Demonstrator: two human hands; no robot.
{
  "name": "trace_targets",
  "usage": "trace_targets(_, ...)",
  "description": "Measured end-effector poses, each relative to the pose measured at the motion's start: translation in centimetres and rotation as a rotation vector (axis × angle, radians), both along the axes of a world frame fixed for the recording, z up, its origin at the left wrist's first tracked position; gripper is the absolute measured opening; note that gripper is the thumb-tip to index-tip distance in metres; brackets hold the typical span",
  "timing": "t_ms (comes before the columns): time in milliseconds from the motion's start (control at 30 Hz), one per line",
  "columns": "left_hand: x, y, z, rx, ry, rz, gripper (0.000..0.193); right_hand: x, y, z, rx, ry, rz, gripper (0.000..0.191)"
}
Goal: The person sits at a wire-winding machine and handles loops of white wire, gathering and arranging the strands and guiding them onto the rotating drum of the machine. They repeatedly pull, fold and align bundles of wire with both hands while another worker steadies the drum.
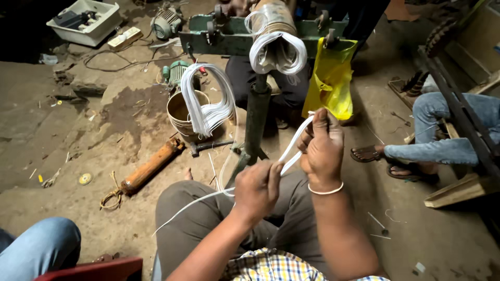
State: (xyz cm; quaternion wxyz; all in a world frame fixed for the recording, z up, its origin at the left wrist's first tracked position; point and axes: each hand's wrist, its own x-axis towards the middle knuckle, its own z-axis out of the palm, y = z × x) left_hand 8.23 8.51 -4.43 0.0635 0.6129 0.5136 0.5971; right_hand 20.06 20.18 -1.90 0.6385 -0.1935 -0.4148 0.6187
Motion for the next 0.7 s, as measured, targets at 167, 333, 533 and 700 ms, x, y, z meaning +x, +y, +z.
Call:
trace_targets(167, -1.4, -3.1, -3.1, -0.126, -0.023, 0.0, 0.018, 1.7, 2.7, 0.0, -0.064, -0.077, -0.041, 0.025)
trace_targets(333, -2.8, -6.1, -6.7, -0.354, -0.102, -0.009, 0.02, 3.5, 5.5, 0.9, -0.184, -0.025, -0.044, 0.026)
trace_targets(533, -4.2, -7.3, -4.3, -0.496, -0.208, -0.171, 0.022, 3.0, 1.3, 2.3, -0.014, 0.051, 0.114, 0.028)
trace_targets(700, -5.1, -3.9, 3.7, -0.176, -0.203, -0.394, 0.035, 0.0, -5.2, 4.6, 0.133, -0.302, 0.206, 0.02)
